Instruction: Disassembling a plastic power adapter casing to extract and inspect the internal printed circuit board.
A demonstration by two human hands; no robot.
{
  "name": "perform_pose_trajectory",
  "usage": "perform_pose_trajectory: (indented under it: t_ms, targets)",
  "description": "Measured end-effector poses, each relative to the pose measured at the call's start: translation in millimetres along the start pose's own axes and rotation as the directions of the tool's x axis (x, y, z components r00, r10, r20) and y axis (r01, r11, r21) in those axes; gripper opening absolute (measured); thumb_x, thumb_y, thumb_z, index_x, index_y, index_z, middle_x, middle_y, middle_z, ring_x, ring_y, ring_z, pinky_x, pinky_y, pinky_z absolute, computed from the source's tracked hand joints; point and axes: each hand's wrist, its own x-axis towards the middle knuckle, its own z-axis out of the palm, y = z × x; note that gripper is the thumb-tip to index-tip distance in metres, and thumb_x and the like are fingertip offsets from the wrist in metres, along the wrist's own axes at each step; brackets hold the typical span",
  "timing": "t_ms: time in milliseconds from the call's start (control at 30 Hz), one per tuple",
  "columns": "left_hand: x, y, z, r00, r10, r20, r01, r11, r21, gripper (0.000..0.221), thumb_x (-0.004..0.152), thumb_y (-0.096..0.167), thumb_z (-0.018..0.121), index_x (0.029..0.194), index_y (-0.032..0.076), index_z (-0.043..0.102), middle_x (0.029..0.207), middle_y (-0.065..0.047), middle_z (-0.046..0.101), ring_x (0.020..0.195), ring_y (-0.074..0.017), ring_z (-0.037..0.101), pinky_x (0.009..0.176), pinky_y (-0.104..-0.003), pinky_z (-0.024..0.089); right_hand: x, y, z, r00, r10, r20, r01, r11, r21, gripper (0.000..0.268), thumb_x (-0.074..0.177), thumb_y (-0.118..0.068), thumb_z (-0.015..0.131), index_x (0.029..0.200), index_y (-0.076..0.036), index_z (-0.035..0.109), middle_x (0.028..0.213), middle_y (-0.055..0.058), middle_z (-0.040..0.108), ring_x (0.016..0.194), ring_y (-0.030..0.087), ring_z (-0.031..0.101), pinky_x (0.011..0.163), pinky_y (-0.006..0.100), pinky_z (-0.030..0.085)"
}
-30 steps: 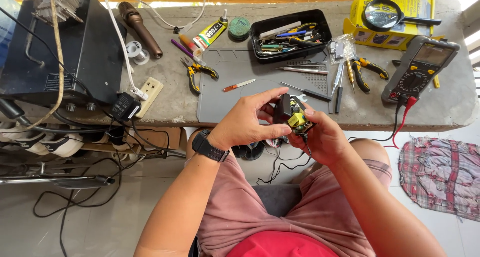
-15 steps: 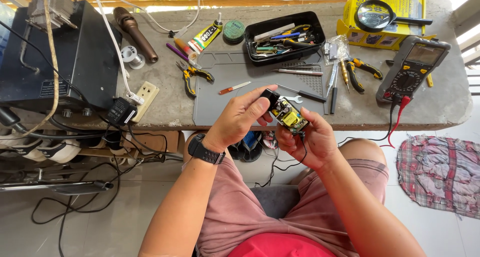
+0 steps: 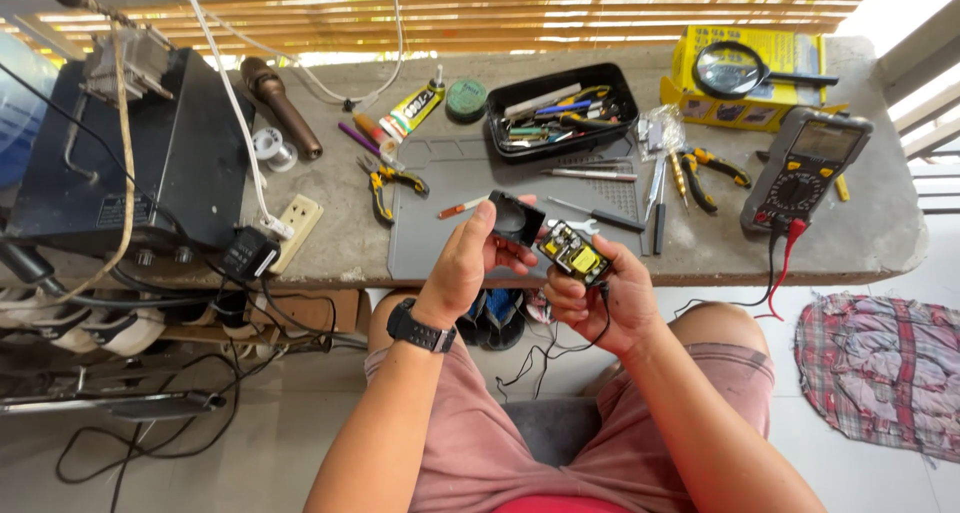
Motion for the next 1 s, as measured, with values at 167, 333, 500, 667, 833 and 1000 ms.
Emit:
perform_pose_trajectory:
  t_ms: [167,333,500,667,833,1000]
  targets:
    - [8.8,-22.6,-13.3,1.0,-0.02,0.003,0.02,0.993,-0.12,0.081,0.123,0.054,0.035,0.163,-0.011,0.06,0.119,-0.032,0.084,0.091,-0.0304,0.086,0.076,-0.034,0.075,5.0,-3.4,-2.3,1.0,-0.006,-0.018,0.006,1.0,-0.007,0.064,0.113,-0.06,0.053,0.132,0.0,0.064,0.079,0.005,0.043,0.067,0.018,0.041,0.057,0.029,0.039]
    - [15.2,-30.3,-29.8,1.0,-0.031,-0.005,0.029,0.979,-0.2,0.083,0.121,0.056,0.038,0.166,-0.011,0.056,0.127,-0.035,0.082,0.1,-0.0351,0.087,0.082,-0.037,0.076,14.1,-10.2,-9.3,0.999,-0.004,-0.053,0.002,0.999,-0.048,0.058,0.116,-0.055,0.052,0.135,-0.001,0.062,0.084,0.009,0.049,0.07,0.018,0.043,0.058,0.03,0.04]
    - [17.2,-33.5,-49.8,0.949,0.038,-0.311,-0.069,0.994,-0.088,0.047,0.12,0.025,0.059,0.144,-0.012,0.077,0.118,-0.034,0.084,0.098,-0.0413,0.086,0.082,-0.052,0.076,26.2,-22.4,-1.7,0.994,-0.028,-0.102,0.012,0.988,-0.157,0.054,0.119,-0.046,0.054,0.137,0.003,0.067,0.12,0.03,0.08,0.08,0.022,0.066,0.067,0.032,0.054]
    - [12.9,-29.9,-74.9,0.922,0.171,-0.348,-0.018,0.915,0.404,0.036,0.119,0.031,0.067,0.137,0.007,0.088,0.113,-0.02,0.09,0.103,-0.0228,0.084,0.094,-0.04,0.071,54.6,-38.2,-27.8,0.988,-0.081,-0.13,0.04,0.956,-0.292,0.054,0.118,-0.044,0.058,0.136,0.005,0.069,0.125,0.029,0.08,0.087,0.032,0.073,0.078,0.04,0.063]
    - [7.9,-34.4,-76.0,0.9,0.188,-0.394,0.035,0.869,0.494,0.033,0.116,0.025,0.067,0.134,0.008,0.089,0.096,-0.015,0.09,0.091,-0.0164,0.082,0.09,-0.038,0.072,69.2,-40.6,-44.9,0.982,-0.163,-0.094,0.123,0.934,-0.335,0.049,0.119,-0.036,0.059,0.137,0.008,0.07,0.121,0.031,0.08,0.093,0.043,0.082,0.081,0.048,0.069]
    - [6.6,-34.4,-75.0,0.889,0.244,-0.387,0.021,0.824,0.566,0.032,0.117,0.031,0.069,0.133,0.015,0.092,0.093,-0.011,0.089,0.095,-0.0081,0.068,0.088,-0.036,0.065,66.4,-34.9,-52.3,0.972,-0.226,-0.056,0.192,0.914,-0.356,0.047,0.12,-0.03,0.056,0.144,0.008,0.068,0.124,0.034,0.079,0.099,0.049,0.083,0.084,0.052,0.071]
